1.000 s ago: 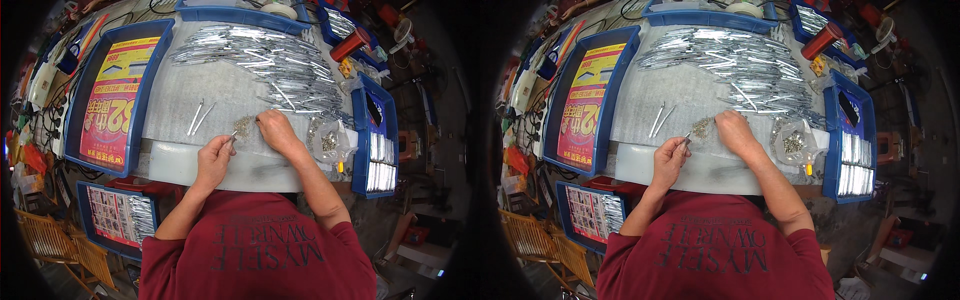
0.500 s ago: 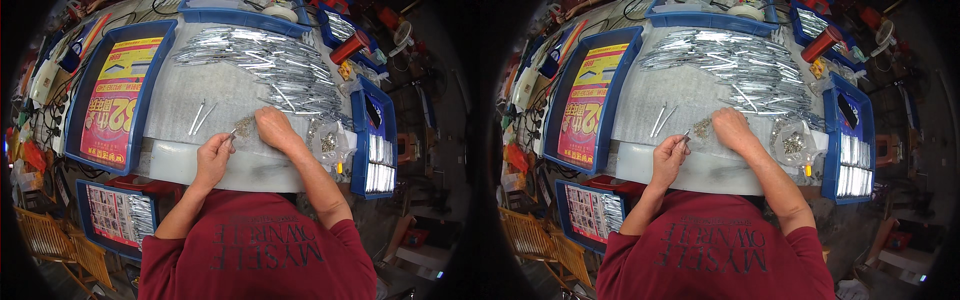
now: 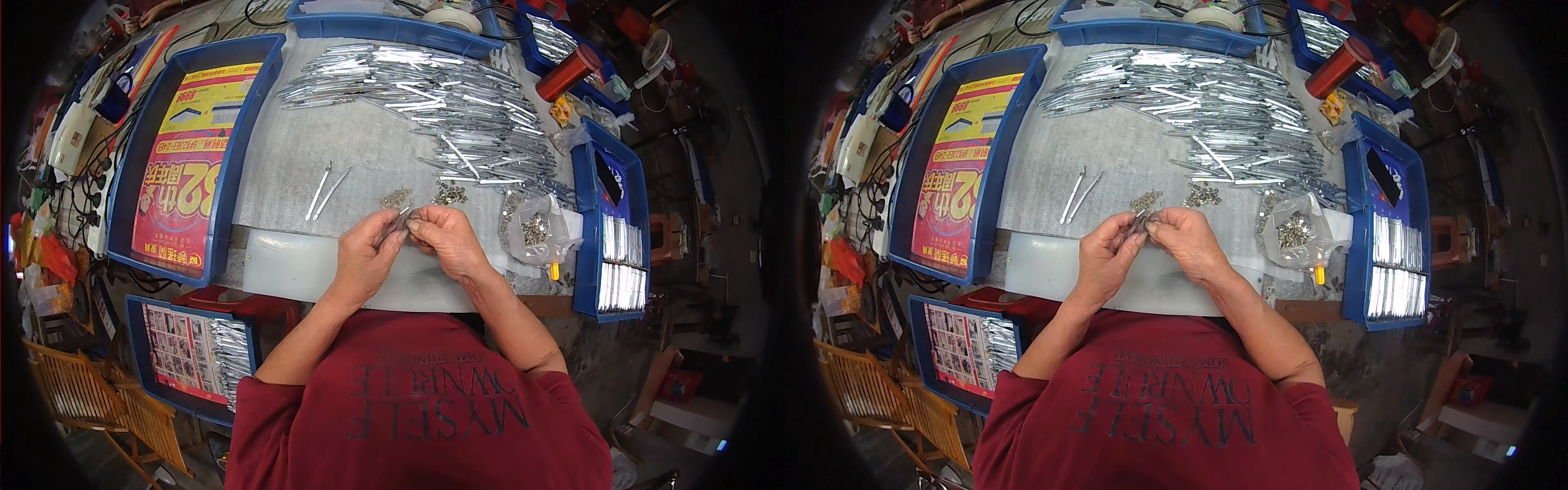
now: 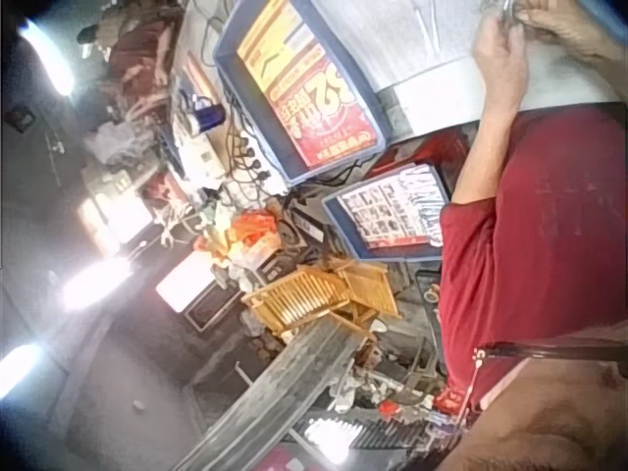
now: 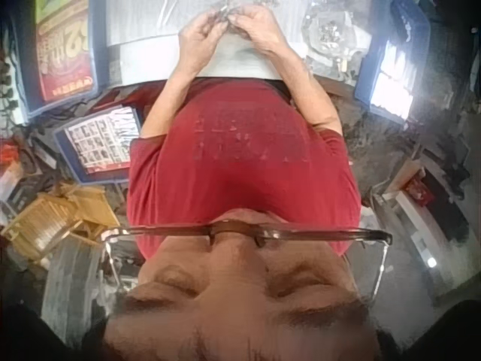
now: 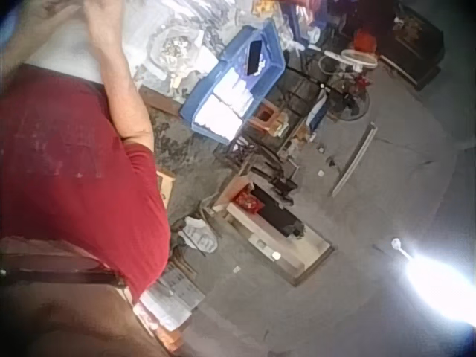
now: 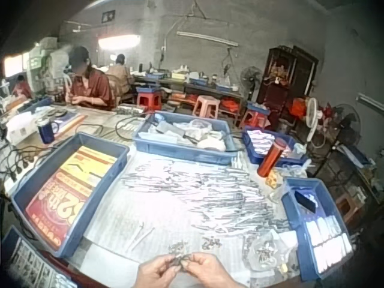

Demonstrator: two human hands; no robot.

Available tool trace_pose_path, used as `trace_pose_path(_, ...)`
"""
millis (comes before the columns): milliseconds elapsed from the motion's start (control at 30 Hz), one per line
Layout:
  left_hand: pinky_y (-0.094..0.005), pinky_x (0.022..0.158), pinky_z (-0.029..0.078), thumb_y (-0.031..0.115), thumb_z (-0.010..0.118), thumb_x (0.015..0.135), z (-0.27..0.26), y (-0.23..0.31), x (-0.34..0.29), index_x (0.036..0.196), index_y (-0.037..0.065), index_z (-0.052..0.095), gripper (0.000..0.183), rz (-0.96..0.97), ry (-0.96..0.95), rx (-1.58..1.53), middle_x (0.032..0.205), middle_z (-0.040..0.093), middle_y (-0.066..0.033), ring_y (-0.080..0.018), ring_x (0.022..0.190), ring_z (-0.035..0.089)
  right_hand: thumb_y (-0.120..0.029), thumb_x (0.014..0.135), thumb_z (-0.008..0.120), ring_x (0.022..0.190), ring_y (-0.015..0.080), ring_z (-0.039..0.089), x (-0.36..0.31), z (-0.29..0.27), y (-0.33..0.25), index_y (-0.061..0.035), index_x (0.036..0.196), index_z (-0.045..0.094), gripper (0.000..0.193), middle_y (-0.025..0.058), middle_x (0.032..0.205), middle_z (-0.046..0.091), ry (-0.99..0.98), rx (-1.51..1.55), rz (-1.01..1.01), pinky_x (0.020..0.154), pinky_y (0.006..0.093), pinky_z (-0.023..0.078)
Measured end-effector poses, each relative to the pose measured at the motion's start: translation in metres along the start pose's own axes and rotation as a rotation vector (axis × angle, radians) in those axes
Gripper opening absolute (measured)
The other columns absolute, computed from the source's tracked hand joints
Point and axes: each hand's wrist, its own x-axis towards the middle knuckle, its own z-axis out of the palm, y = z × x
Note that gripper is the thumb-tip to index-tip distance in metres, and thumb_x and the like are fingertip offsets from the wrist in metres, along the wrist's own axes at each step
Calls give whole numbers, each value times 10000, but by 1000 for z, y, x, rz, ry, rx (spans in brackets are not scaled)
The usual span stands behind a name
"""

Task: The person assembles small metal components by attaching small fasteners onto the ends of thin metal strips by hand and setting them on the table.

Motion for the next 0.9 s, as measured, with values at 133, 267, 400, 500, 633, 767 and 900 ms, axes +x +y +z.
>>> trace_pose_path(133, -177, 635, 419, -25, 551, 769, 0, 7, -1, 999, -36, 516, 232, -15, -19, 107, 858, 569, -31, -54, 748, 508, -80, 783, 518, 671, 74, 504, -1, -2, 6, 56, 835, 576, 156, 42, 754, 577, 29, -25, -6, 601, 211, 409)
trace_pose_path(267, -176, 604, 418, -21, 556, 765, 0, 8, -3, 979, -22, 536, 215, -20, -2, 125, 813, 579, -17, -41, 711, 505, -95, 786, 522, 663, 70, 498, -4, 0, 12, 58, 836, 574, 169, 40, 742, 577, 69, -103, -66, 584, 213, 407)
trace_pose_path(400, -172, 587, 414, -15, 561, 764, -1, 13, -2, 966, -14, 544, 203, -56, -17, 180, 770, 581, -5, -31, 683, 501, -118, 782, 532, 647, 59, 482, -2, -5, 22, 51, 835, 571, 182, 27, 711, 570, 105, -280, -133, 563, 215, 400)
trace_pose_path(500, -178, 588, 418, -15, 556, 771, -1, 13, -2, 967, -20, 539, 197, -83, -45, 149, 787, 581, -8, -37, 682, 499, -126, 778, 535, 636, 57, 478, -4, -6, 22, 49, 825, 569, 184, 22, 692, 566, 99, -295, -137, 553, 219, 398)
trace_pose_path(633, -185, 583, 422, -13, 551, 779, 2, -2, -4, 985, -27, 523, 208, -125, -44, 3, 796, 576, -6, -52, 679, 503, -124, 778, 525, 629, 61, 476, -5, -10, 21, 46, 803, 560, 175, 34, 683, 569, 75, -373, -107, 548, 232, 402)
trace_pose_path(767, -154, 507, 371, 3, 532, 799, 6, 4, -3, 1007, -27, 505, 212, -204, -38, -240, 784, 565, -2, -30, 614, 464, -100, 768, 529, 613, 103, 510, -15, -3, 13, 43, 783, 552, 146, 76, 691, 574, 141, -452, -190, 548, 253, 413)
trace_pose_path(900, -136, 443, 297, 22, 516, 814, 8, 13, -2, 1008, -21, 508, 199, -279, -50, -298, 755, 556, 2, 0, 545, 398, -42, 734, 540, 576, 201, 535, -15, 1, 14, 34, 748, 537, 78, 121, 667, 544, 311, -599, -534, 530, 296, 421)
